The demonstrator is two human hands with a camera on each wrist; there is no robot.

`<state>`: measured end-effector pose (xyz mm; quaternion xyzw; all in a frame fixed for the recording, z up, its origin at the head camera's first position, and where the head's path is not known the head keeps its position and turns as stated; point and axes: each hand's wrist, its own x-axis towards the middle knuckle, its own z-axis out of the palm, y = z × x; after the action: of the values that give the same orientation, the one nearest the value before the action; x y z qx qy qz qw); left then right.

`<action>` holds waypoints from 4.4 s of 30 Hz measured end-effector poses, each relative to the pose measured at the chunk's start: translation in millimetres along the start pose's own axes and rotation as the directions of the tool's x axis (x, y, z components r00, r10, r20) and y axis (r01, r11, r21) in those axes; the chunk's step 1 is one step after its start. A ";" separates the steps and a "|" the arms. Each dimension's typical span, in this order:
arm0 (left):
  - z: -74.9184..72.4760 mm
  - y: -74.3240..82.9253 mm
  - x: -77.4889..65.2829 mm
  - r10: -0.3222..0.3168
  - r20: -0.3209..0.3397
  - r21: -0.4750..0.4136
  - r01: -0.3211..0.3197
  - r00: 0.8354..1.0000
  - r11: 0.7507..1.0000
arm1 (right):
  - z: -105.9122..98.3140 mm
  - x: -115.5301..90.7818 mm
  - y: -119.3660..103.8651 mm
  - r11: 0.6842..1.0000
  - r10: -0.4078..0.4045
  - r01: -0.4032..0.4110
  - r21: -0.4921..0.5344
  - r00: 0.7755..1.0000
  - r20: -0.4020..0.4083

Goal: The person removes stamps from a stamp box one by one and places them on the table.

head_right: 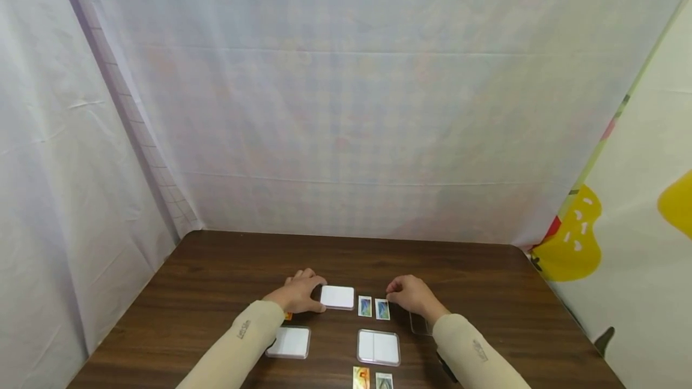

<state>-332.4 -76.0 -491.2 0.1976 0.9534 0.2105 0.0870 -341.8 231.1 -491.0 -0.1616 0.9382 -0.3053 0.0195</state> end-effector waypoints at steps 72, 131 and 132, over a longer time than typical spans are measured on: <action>-14.3 9.4 2.5 0.103 -0.044 -0.011 -0.104 0.994 0.995 | -51.0 -63.7 89.7 0.975 -0.126 0.139 -0.173 0.989 0.083; -4.5 73.0 22.7 0.203 -0.042 -0.003 -0.203 0.978 0.979 | -34.6 -16.9 10.3 0.960 -0.225 0.233 -0.158 0.972 0.066; -3.9 73.5 23.6 0.208 -0.043 0.003 -0.208 0.977 0.978 | -33.9 -15.9 7.9 0.960 -0.227 0.235 -0.153 0.971 0.068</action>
<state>-329.8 -6.4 -457.6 0.2916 0.9290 0.2234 0.0440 -333.6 261.3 -469.0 -0.2788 0.9336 -0.2251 -0.0060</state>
